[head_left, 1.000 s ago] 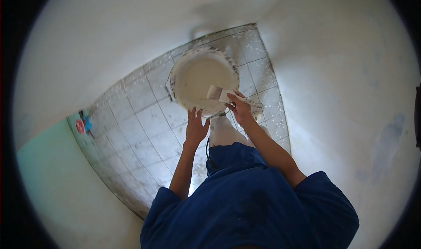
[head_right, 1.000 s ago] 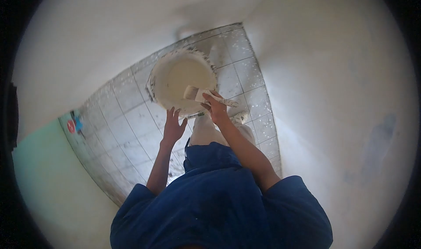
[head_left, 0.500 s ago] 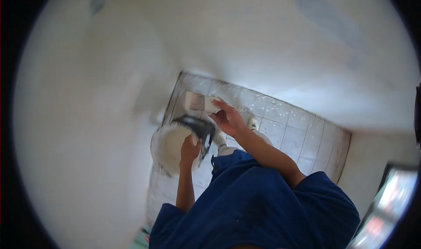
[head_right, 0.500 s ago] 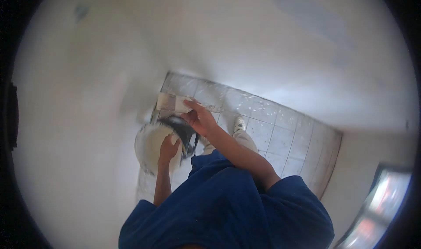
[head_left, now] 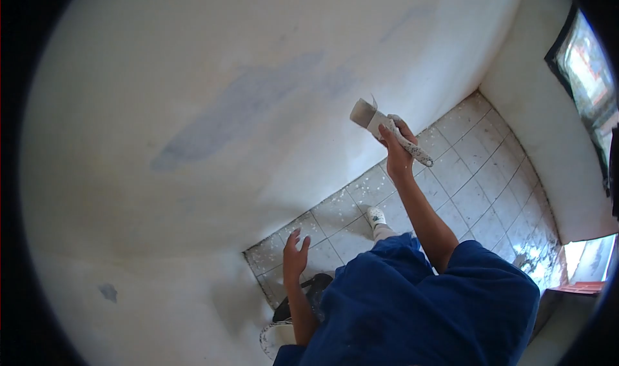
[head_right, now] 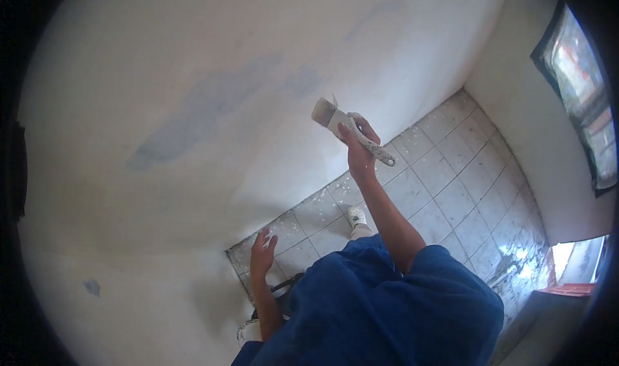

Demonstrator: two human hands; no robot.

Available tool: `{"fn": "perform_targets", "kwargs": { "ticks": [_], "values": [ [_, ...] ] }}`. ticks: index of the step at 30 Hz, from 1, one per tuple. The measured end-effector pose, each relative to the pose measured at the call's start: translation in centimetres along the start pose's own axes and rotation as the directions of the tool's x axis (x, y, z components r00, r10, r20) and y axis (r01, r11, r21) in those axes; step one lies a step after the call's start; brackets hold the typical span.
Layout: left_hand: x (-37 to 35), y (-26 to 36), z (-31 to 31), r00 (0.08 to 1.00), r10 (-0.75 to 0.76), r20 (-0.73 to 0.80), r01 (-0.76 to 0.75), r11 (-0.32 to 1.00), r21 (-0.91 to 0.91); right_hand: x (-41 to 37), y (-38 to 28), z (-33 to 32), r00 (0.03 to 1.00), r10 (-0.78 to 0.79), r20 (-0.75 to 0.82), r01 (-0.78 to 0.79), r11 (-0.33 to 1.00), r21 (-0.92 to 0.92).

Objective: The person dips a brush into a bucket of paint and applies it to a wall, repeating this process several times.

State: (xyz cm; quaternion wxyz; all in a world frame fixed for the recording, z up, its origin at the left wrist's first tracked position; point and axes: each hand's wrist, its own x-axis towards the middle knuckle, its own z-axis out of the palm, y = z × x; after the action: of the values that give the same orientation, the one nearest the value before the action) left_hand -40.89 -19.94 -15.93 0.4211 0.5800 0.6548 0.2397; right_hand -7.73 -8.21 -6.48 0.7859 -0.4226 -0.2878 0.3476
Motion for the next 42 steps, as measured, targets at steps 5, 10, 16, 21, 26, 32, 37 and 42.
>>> {"fn": "perform_targets", "kwargs": {
  "ticks": [5,10,16,21,26,32,37,42],
  "values": [
    [5.6,8.2,3.4,0.983,0.175,0.059,-0.174,0.985,-0.014,3.8,1.7,-2.0,0.926,-0.358,0.118,0.377,0.877,-0.298],
    [4.4,15.3,4.3,0.906,0.423,-0.034,-0.408,0.89,0.204,1.1,-0.8,-1.7,0.893,-0.329,0.307,0.433,0.813,-0.389],
    [7.5,19.8,5.9,0.882,0.47,-0.026,-0.456,0.868,0.195,3.4,0.8,-0.4,0.831,-0.358,0.426,0.524,0.759,-0.386],
    [9.5,19.3,5.7,0.901,0.432,0.05,-0.434,0.889,0.145,7.2,1.5,-1.9,0.87,-0.468,0.156,0.474,0.709,-0.522],
    [10.6,17.7,5.5,0.908,0.405,0.104,-0.417,0.897,0.149,7.1,4.5,-1.1,0.733,-0.577,0.36,0.642,0.412,-0.647],
    [10.8,15.7,4.3,0.922,0.351,0.165,-0.38,0.902,0.204,3.3,5.0,1.3,0.835,-0.377,0.4,0.546,0.654,-0.523],
    [10.5,14.5,3.7,0.932,0.335,0.141,-0.358,0.913,0.196,8.4,1.6,-2.6,0.773,-0.629,-0.08,0.435,0.619,-0.654],
    [10.8,14.7,4.4,0.918,0.344,0.2,-0.381,0.903,0.198,4.1,7.0,1.1,0.865,-0.425,0.268,0.5,0.669,-0.55]
  ]
}}
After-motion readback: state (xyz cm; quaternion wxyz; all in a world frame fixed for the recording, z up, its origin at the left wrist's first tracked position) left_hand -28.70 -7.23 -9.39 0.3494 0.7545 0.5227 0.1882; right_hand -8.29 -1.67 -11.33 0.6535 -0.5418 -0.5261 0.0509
